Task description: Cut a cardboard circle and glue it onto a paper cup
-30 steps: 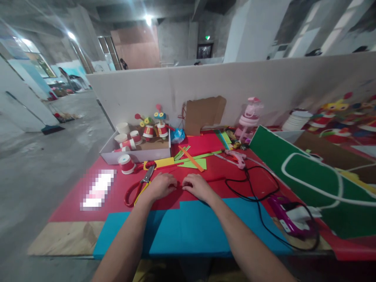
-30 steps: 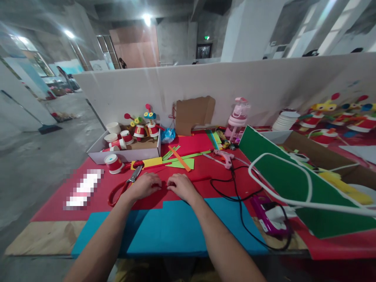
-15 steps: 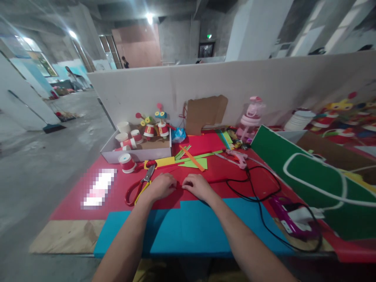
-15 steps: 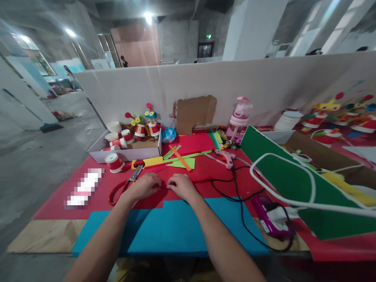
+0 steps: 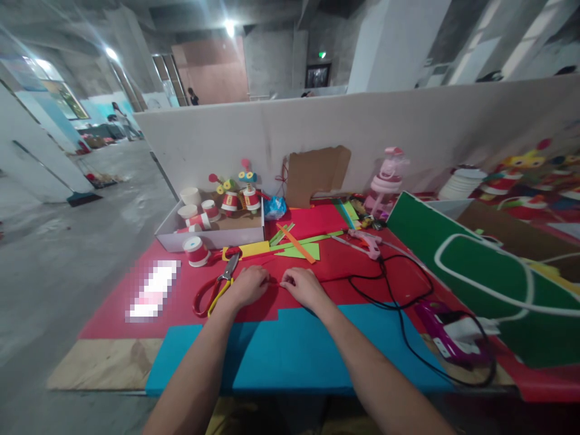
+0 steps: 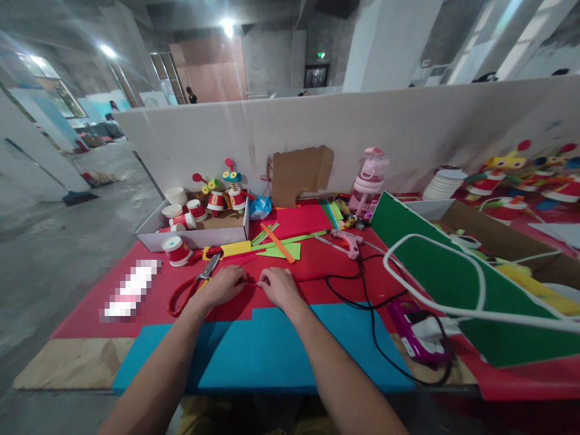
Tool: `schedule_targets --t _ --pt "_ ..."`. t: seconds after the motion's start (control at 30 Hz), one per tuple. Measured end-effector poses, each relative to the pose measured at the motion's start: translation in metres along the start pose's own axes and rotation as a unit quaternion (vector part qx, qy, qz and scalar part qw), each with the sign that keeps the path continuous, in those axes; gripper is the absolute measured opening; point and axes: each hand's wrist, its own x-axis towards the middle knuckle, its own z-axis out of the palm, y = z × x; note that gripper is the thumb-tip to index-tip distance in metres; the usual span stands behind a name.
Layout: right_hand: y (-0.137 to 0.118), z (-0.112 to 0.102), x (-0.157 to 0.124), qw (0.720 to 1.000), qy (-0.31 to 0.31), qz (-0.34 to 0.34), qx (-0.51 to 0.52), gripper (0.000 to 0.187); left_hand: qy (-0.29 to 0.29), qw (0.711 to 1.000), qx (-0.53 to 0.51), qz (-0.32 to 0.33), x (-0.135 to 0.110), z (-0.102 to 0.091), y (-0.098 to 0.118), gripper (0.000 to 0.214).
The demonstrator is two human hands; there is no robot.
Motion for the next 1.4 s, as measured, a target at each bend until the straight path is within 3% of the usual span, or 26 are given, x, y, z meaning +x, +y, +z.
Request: schedule_targets --t 0.4,0.67,0.87,1.27,1.4 --pt "-0.005 0.001 0.003 0.999 -0.007 0.033 -0.040 0.010 -0.028 0.998 -0.001 -0.060 0.004 0.004 0.001 0.017" --pt "-0.004 0.002 0.002 0.999 0.001 0.027 -0.046 0.010 -0.020 0.998 0.055 -0.038 -0.003 -0.003 0.004 0.016" --pt "0.001 0.007 0.002 0.999 0.008 -0.016 -0.051 0.012 -0.028 0.997 0.072 -0.009 -0.006 -0.008 0.005 0.016" --pt "0.004 0.007 0.002 0.998 -0.002 -0.052 -0.045 0.011 0.001 0.999 0.047 0.005 -0.006 -0.009 0.006 0.014" --pt "0.007 0.003 0.005 0.998 0.042 -0.043 -0.025 0.027 0.085 0.991 0.094 0.038 -0.004 -0.012 0.007 0.017"
